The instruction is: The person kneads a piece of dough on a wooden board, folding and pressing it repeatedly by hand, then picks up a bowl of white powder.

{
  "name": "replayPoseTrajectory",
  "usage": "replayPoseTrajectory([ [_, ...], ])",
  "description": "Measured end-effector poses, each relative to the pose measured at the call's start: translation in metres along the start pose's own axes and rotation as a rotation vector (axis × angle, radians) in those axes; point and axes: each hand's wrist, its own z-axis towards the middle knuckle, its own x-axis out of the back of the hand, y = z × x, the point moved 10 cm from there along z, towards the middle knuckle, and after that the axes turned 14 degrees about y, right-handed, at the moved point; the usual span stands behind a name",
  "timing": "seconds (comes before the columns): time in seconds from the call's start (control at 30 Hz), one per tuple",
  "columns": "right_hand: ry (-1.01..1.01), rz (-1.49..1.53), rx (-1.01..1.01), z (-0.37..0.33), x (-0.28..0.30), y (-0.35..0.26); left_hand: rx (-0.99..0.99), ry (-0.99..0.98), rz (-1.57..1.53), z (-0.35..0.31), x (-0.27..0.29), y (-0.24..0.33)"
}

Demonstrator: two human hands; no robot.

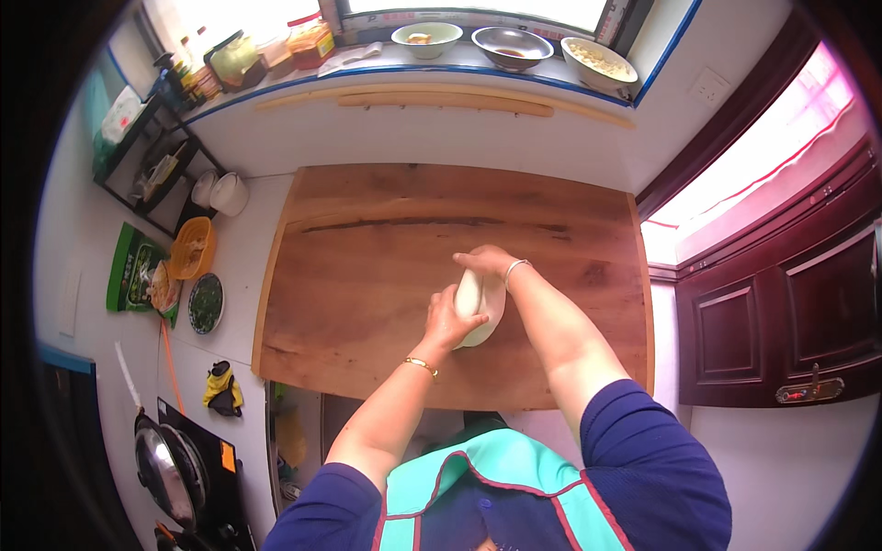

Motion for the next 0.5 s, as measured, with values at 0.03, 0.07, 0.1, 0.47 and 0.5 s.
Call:
replayPoseTrajectory([
  [0.03,-0.009,-0.01,0.001,-0.015,-0.009,-0.009,-0.011,0.03,-0.038,-0.012,0.011,-0.004],
  [0.07,0.201,-0.08,0.192,-0.029,0.002,-0.036,0.038,0.054,-0.124,-0.012,0.02,-0.01],
  [0.1,0.406,-0.144,0.361,-0.054,0.004,-0.051,0.093,0.056,-0.205,-0.021,0.024,-0.017],
  [0.47,1.157,-0.38,0.722,-0.181,-0.079,-0.07,-0.021,0.006,-0.345,-0.03,0.035,-0.071],
  [0.5,1.147,-0.42,0.723,-0.163,-0.082,-0.078,0.096,-0.185,-0.484,-0.022,0.029,-0.073],
])
